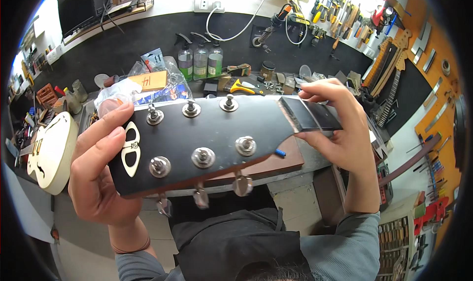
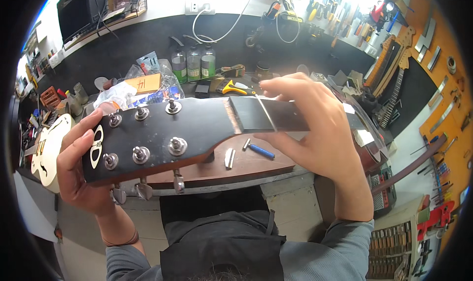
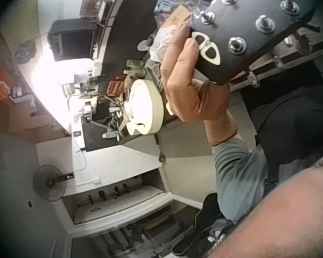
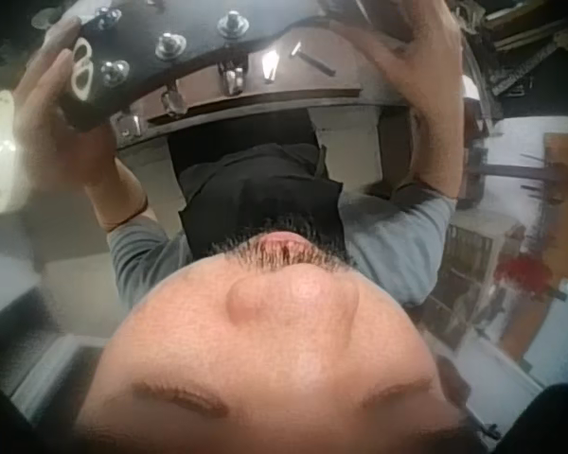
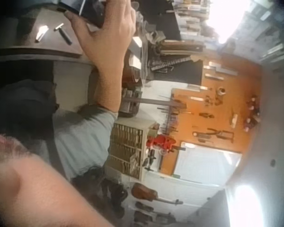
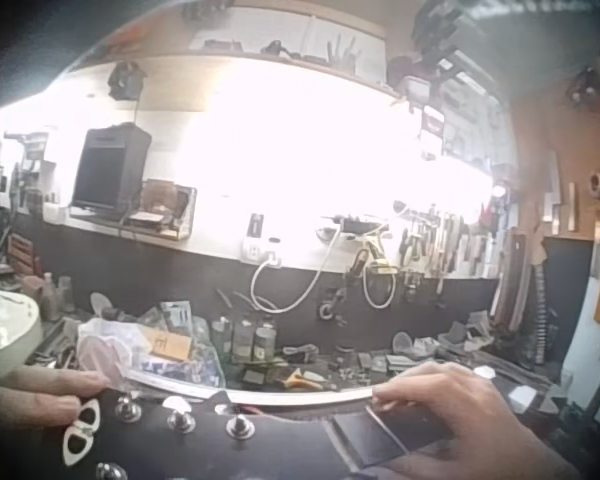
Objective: The person installs a metal fret wire into a slot on a guitar neck. They use a hammer and a fret hammering tool to tap the fret into place, working from the headstock end towards the body. The person repeatedly checks the alignment and taps the fret to ensure it is seated correctly.
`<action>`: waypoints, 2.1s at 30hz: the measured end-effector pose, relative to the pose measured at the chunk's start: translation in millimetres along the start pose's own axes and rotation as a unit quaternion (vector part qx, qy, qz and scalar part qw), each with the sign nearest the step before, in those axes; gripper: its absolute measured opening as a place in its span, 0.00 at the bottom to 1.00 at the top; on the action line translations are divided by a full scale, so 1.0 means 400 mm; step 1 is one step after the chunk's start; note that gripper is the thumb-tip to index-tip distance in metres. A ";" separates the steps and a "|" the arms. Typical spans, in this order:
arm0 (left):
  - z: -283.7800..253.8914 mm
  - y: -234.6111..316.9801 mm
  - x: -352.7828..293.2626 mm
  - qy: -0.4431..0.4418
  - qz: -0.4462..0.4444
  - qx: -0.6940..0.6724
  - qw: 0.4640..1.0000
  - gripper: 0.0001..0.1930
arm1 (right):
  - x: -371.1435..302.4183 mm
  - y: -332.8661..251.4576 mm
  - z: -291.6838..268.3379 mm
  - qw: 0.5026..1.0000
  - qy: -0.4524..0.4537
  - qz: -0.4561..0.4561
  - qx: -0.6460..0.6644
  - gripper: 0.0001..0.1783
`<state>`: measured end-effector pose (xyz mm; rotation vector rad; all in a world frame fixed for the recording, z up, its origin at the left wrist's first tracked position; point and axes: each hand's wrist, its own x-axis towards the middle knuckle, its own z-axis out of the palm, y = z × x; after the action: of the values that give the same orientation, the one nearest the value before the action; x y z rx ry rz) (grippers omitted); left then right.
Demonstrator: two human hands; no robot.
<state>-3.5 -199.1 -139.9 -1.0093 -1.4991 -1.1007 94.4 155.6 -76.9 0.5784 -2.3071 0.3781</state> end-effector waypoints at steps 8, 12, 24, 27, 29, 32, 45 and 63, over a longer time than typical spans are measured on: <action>0.038 -0.033 0.018 0.020 0.037 -0.103 0.994 0.29 | -0.033 0.006 0.003 0.987 0.128 -0.096 0.014 0.29; 0.052 -0.027 0.024 0.041 0.043 -0.133 0.989 0.31 | -0.037 -0.013 -0.005 0.984 0.141 -0.110 -0.006 0.26; -0.001 0.006 -0.015 -0.042 0.035 -0.255 0.965 0.25 | -0.084 -0.046 -0.035 0.981 0.137 -0.135 -0.030 0.26; -0.014 -0.004 -0.029 -0.037 0.046 -0.211 0.976 0.24 | -0.097 -0.051 -0.030 0.979 0.142 -0.139 -0.041 0.25; 0.038 0.028 -0.057 0.062 0.012 -0.236 0.970 0.23 | -0.092 -0.058 -0.023 0.979 0.144 -0.143 -0.038 0.23; -0.006 0.006 -0.044 -0.027 0.027 -0.255 0.966 0.24 | -0.113 -0.056 -0.026 0.977 0.151 -0.142 -0.055 0.20; -0.031 -0.022 -0.071 -0.046 0.038 -0.285 0.957 0.25 | -0.120 -0.089 -0.027 0.973 0.146 -0.135 -0.117 0.17; 0.016 -0.064 -0.117 0.034 0.052 -0.252 0.966 0.22 | -0.106 -0.053 0.013 0.981 0.107 -0.121 -0.104 0.21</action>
<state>-21.1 -202.4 -190.5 -1.3622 -1.1154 -1.4631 129.4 147.9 -108.3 0.6701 -2.0115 0.0769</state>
